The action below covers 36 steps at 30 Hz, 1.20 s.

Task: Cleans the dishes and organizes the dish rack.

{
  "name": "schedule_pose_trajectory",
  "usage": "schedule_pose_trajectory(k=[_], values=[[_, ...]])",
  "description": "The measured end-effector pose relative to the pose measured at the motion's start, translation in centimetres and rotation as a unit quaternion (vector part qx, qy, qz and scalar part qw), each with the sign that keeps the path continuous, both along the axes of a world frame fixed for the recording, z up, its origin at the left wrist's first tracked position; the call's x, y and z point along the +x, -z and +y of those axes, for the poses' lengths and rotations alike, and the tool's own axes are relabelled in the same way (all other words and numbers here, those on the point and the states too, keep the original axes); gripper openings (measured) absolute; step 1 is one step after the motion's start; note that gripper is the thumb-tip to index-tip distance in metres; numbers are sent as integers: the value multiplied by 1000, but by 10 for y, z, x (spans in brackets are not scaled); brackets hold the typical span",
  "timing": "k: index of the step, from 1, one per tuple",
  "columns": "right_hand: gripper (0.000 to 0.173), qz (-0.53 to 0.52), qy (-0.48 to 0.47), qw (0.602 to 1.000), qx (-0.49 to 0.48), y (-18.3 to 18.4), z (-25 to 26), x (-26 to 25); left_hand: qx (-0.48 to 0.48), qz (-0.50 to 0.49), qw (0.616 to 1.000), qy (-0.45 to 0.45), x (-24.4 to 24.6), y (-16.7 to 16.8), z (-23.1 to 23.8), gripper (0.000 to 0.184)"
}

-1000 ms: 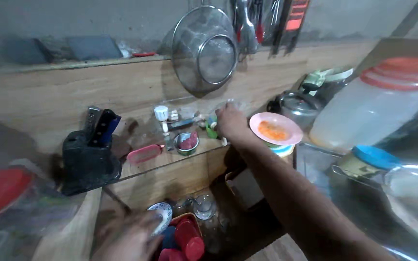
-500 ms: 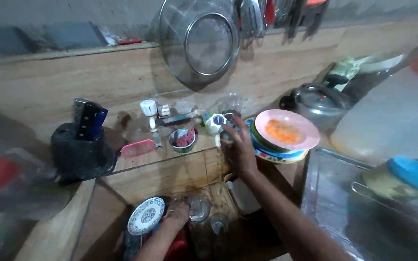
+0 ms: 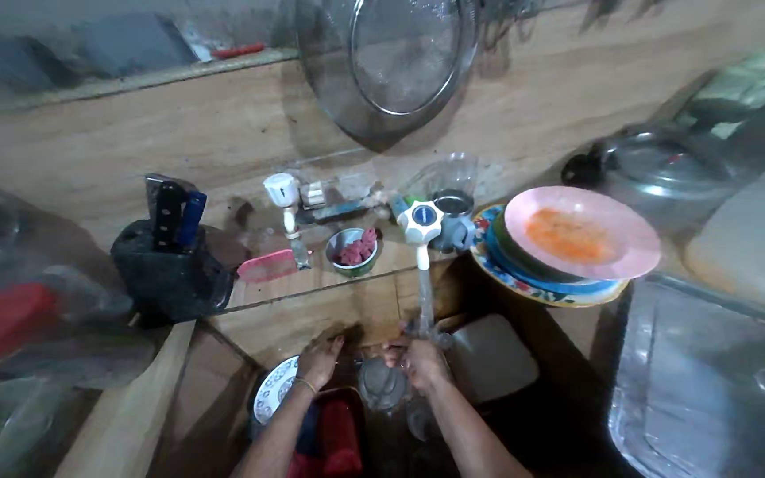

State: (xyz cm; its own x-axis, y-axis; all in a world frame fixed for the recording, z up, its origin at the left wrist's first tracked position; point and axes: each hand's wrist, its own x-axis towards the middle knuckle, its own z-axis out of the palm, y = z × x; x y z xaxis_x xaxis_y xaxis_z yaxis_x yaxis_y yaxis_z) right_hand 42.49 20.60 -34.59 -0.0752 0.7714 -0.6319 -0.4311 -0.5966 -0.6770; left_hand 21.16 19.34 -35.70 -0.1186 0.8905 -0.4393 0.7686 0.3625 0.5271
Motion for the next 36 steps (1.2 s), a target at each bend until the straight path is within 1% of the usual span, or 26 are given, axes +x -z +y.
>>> schedule_pose_trajectory(k=[1,2,3,5,6,8,10,12,13,15,16,17,19,22,23,24,26,27,28,29,30,31,32,34,36], values=[[29,-19,-3,1000,-13,5,1,4,-38,64,997,-29,-7,21,5,59],[26,-38,-10,999,-25,8,1,8,-72,96,992,-47,-11,42,7,61],[25,-51,-21,998,-34,10,3,11,-100,113,987,-50,-12,58,7,64],[25,-63,-41,996,-44,13,7,15,-114,135,982,-61,0,76,9,73],[25,-66,-51,995,-48,15,9,17,-101,145,982,-66,9,78,10,71],[26,-94,-55,993,-54,21,11,18,-63,147,986,-54,31,73,12,51],[27,-160,-84,982,-52,26,9,20,-64,118,991,-24,55,64,16,41],[30,-243,-146,958,-45,28,8,23,-62,74,995,-12,74,58,23,43],[32,-279,-167,945,-42,31,7,24,-53,34,998,-1,80,58,26,43],[35,-313,-191,930,-32,35,6,26,-14,-62,996,59,93,64,30,39],[39,-323,-198,925,-28,38,6,28,-7,-92,992,90,99,65,30,38],[40,-332,-185,925,-28,44,7,29,-6,-110,988,110,107,62,29,37],[44,-338,-154,928,-18,51,8,35,-27,-110,985,129,120,51,27,36],[47,-356,-122,926,17,55,8,42,-8,-93,983,160,129,52,30,32],[48,-357,-119,926,17,59,7,44,10,-89,985,150,130,52,30,31],[50,-352,-123,928,8,61,7,46,42,-84,988,121,129,52,29,32],[51,-330,-125,935,-21,61,8,46,122,-71,990,22,128,54,31,35],[50,-315,-106,943,-25,61,9,44,138,-71,987,-31,126,57,36,38],[48,-297,-78,951,-20,59,10,42,125,-78,986,-81,122,61,43,41],[47,-276,-59,959,-22,56,10,40,88,-93,984,-123,116,65,52,43],[47,-257,-49,965,-25,53,11,39,44,-112,981,-153,109,69,60,40],[44,-251,-45,967,-30,50,13,39,1,-120,980,-158,100,73,67,40],[40,-240,-35,970,-27,47,15,38,-44,-104,985,-129,90,76,73,41],[37,-168,-17,985,-23,37,15,37,-122,-41,992,-17,76,73,79,43],[36,-105,-18,994,-17,31,15,36,-153,2,984,86,76,65,81,43]])
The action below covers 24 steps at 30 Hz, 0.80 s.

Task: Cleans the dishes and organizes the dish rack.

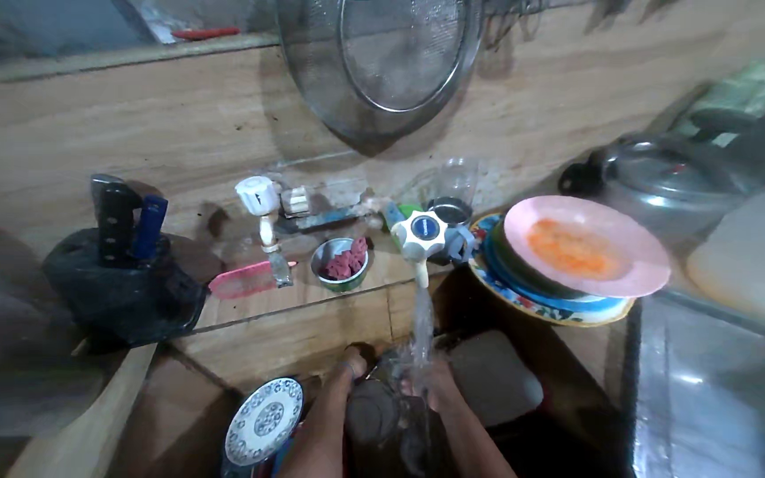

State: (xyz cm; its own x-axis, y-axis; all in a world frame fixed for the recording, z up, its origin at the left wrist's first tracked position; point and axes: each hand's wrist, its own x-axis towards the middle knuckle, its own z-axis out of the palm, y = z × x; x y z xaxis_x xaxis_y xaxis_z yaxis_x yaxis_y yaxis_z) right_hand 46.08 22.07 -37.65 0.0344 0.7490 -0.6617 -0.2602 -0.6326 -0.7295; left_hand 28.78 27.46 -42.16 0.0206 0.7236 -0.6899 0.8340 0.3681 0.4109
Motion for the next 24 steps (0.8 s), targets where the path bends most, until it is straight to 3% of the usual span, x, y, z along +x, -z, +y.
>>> schedule_pose_trajectory(k=[3,5,8,11,14,16,19,22,24], values=[[38,60,10,998,32,-4,-4,-3,12,29,996,85,11,12,2,49],[37,78,25,995,54,-6,-5,-3,40,11,998,57,16,19,-5,45],[38,47,10,997,66,-6,-1,-1,44,-47,998,-28,18,15,-12,41],[40,-5,-3,996,91,2,0,1,2,6,997,74,10,32,5,48],[40,-73,-47,989,117,13,1,3,84,-19,991,98,-8,14,-1,45],[40,-76,-55,989,113,7,2,-2,152,-57,985,49,-15,-6,-5,36],[40,-71,-54,992,87,0,4,-11,177,-126,974,-59,-8,-21,-22,34],[40,-165,-69,979,96,-2,1,-11,88,-188,971,-116,35,-49,-59,39],[40,-175,-36,976,121,4,-2,-10,40,-253,944,-209,66,-56,-78,37]])
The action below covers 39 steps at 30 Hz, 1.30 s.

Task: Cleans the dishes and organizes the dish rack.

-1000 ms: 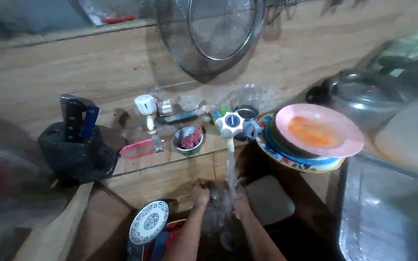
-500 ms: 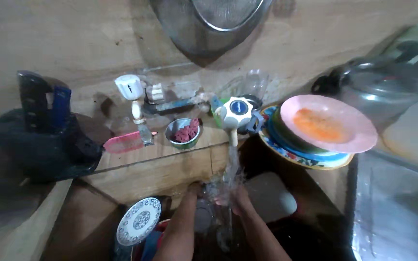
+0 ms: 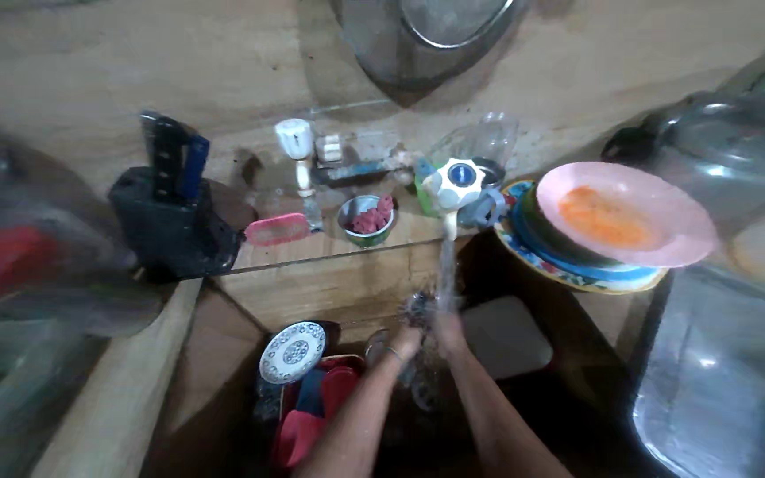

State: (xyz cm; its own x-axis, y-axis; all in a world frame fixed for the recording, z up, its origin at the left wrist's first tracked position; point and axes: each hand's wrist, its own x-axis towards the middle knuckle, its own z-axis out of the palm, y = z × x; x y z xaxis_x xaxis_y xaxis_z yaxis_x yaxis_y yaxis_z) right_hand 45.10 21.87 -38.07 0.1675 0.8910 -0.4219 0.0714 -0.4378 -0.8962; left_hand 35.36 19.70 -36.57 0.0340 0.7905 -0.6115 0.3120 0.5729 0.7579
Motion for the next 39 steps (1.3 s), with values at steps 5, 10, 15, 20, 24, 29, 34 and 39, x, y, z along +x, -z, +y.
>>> schedule_pose_trajectory(k=[5,10,15,20,24,29,34,39], values=[[55,28,-44,998,22,17,2,18,-33,-130,988,-75,30,3,-22,37],[31,84,-25,994,68,20,-1,15,-51,-225,970,-72,2,17,-26,25],[42,79,-135,987,44,17,-1,24,-57,-271,952,-128,-6,20,-28,29],[36,-6,-22,997,77,18,-9,12,-55,-123,986,-97,11,13,-29,25],[36,27,-5,1000,-3,5,-20,10,-39,-173,979,-98,7,24,-29,29],[35,69,-4,997,-14,2,-23,28,-38,-297,949,-95,6,25,-31,26],[25,57,8,994,88,9,-19,35,-70,-240,964,-95,9,23,-31,36],[30,89,22,992,88,10,-15,34,4,-267,964,-20,1,26,-32,43]])
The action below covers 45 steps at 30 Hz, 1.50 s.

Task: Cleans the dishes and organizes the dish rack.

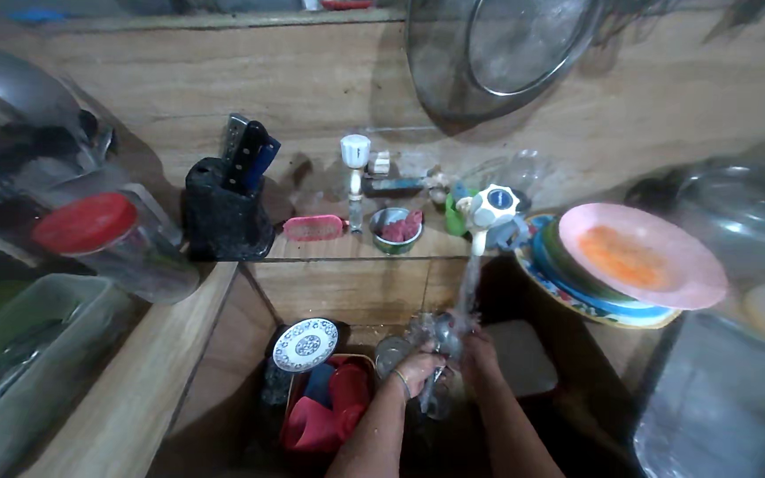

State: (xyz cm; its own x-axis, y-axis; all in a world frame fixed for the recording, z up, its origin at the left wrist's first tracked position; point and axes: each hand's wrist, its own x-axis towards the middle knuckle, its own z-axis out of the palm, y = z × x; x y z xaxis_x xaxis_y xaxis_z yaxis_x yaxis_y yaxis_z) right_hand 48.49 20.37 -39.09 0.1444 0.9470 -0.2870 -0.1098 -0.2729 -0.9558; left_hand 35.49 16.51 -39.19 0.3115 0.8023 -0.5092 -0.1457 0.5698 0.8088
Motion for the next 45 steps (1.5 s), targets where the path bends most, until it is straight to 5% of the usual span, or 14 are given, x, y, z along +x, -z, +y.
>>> schedule_pose_trajectory(k=[4,12,16,20,26,28,30,33,36,39,43,45], values=[[31,-5,-27,999,-26,-11,0,-2,50,96,994,8,6,-2,-2,40],[38,32,-54,998,-1,-6,0,-7,138,90,980,-112,9,6,5,39],[42,87,50,993,55,-11,-4,-14,140,72,966,-204,10,1,7,30],[39,-94,27,995,8,-5,-3,-4,148,61,952,-263,12,-15,7,34],[49,-241,-231,937,100,56,-9,-11,264,128,894,-339,-56,-96,-6,34],[63,-433,-357,826,51,48,-11,-19,308,202,838,-402,-110,-121,-24,29],[74,-523,-410,747,22,38,-15,-33,353,346,737,-461,-181,-141,-56,24],[70,-569,-400,718,17,42,-15,-37,319,565,587,-484,-298,-164,-116,34],[53,-567,-381,730,-27,52,-12,-35,163,711,510,-456,-393,-177,-163,36],[47,-559,-385,730,-74,55,-11,-30,37,757,516,-400,-455,-164,-185,37],[39,-537,-383,751,-38,57,-9,-26,-96,664,682,-292,-485,-151,-199,59],[41,-529,-376,760,-28,65,-8,-25,-62,630,710,-310,-480,-158,-211,63]])
